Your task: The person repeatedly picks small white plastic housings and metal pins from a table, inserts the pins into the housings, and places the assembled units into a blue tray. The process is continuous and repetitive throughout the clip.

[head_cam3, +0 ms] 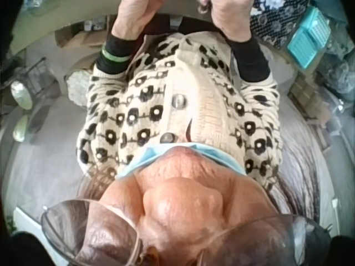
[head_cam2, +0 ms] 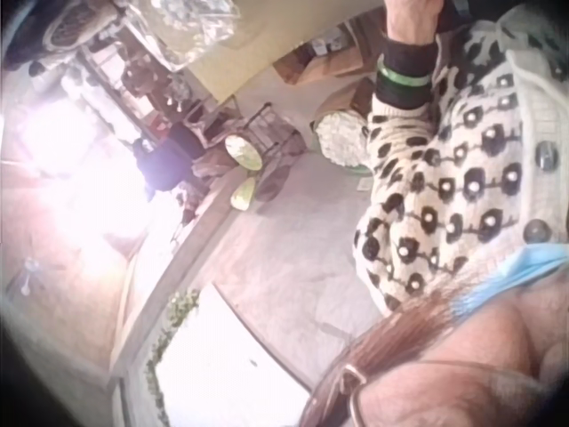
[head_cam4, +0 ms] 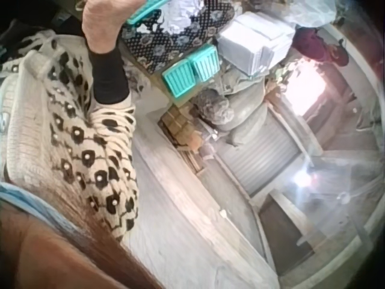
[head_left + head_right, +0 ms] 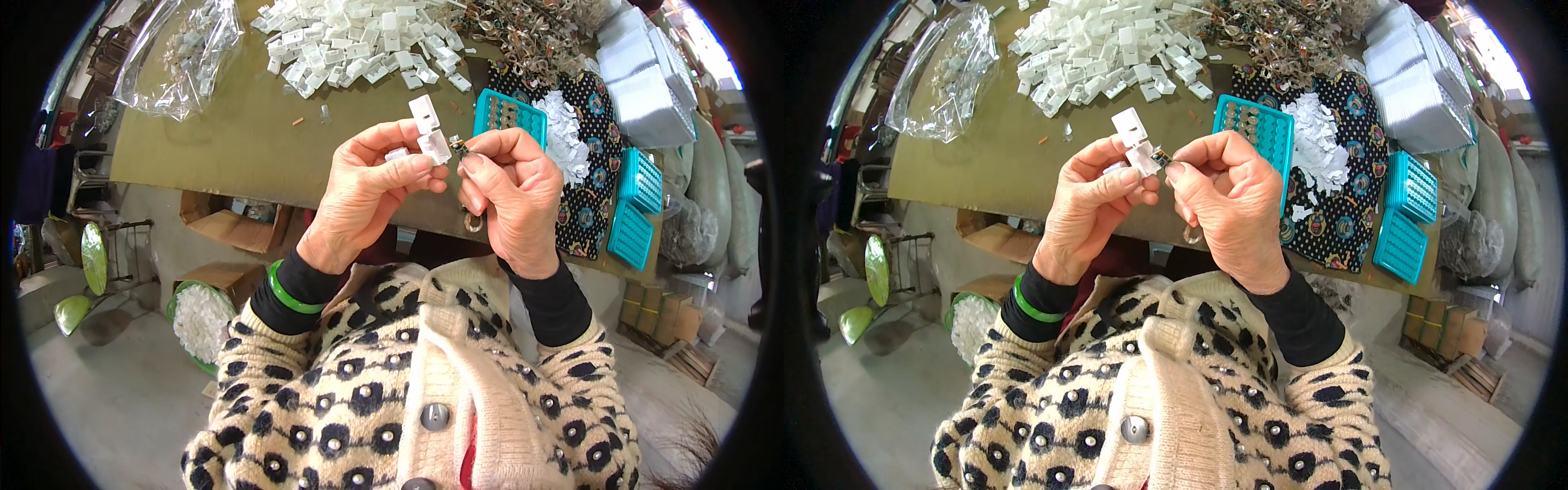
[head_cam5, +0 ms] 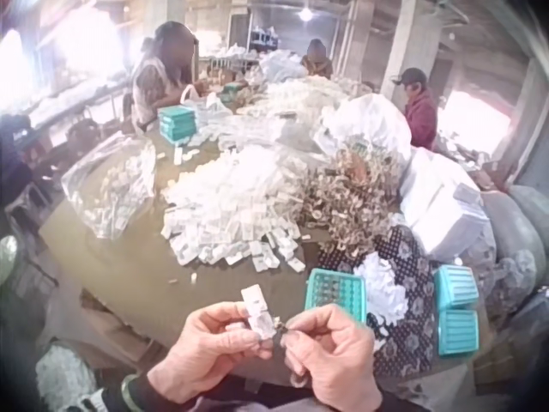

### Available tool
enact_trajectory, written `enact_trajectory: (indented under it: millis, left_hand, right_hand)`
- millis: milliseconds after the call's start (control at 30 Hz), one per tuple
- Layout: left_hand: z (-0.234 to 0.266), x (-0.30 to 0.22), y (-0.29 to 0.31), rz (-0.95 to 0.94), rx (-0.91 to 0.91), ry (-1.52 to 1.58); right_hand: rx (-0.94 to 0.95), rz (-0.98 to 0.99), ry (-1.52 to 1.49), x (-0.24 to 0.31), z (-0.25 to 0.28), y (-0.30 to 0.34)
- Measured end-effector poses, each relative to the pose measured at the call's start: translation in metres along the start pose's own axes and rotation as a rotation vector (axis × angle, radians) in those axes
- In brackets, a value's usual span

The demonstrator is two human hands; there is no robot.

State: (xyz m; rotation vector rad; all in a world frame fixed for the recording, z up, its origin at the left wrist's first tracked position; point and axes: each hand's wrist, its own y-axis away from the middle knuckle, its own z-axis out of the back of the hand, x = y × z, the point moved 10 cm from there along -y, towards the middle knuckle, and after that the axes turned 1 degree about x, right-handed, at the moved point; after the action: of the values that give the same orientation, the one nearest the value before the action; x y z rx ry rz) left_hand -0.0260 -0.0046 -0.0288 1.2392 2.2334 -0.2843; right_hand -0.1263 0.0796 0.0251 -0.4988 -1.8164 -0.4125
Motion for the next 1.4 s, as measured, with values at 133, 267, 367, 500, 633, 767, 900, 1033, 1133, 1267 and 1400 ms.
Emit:
enact_trajectory:
  millis: [133, 267, 367, 500, 633, 767, 900, 1033, 1133, 1267, 1400]
  left_hand:
    - [-0.001, -0.007, 0.002, -0.083, 0.027, -0.012]
    - [-0.004, -0.011, 0.005, -0.181, 0.047, -0.088]
    - [-0.001, -0.013, 0.007, -0.207, 0.018, -0.078]
    - [0.000, -0.013, 0.005, -0.159, 0.035, -0.052]
    - [0.001, -0.018, 0.006, -0.189, 0.027, -0.088]
    - [0.001, -0.027, 0.010, -0.304, -0.020, -0.219]
    - [-0.001, -0.029, 0.010, -0.345, -0.043, -0.359]
    - [0.000, -0.029, 0.009, -0.357, -0.060, -0.370]
    - [0.002, -0.027, 0.009, -0.329, -0.083, -0.362]
    - [0.004, -0.021, 0.007, -0.254, -0.093, -0.272]
    - [0.003, -0.017, 0.007, -0.222, -0.115, -0.237]
  right_hand:
    - [0.016, -0.023, 0.017, 0.001, -0.006, 0.001]
    - [0.004, -0.085, 0.073, -0.003, -0.009, 0.002]
    - [0.009, -0.101, 0.140, -0.003, -0.011, 0.003]
    - [0.037, -0.156, 0.157, -0.005, -0.015, 0.001]
    - [0.070, -0.088, 0.254, 0.003, -0.022, 0.001]
    - [0.037, -0.013, 0.401, 0.009, -0.020, 0.004]
    - [0.002, -0.015, 0.278, 0.003, -0.017, 0.000]
    - [0.006, 0.064, 0.463, 0.010, -0.018, 0.003]
    - [0.055, 0.165, 0.554, 0.015, -0.024, 0.005]
    - [0.039, 0.365, 0.653, 0.023, -0.027, 0.004]
    - [0.022, 0.524, 0.769, 0.028, -0.029, 0.010]
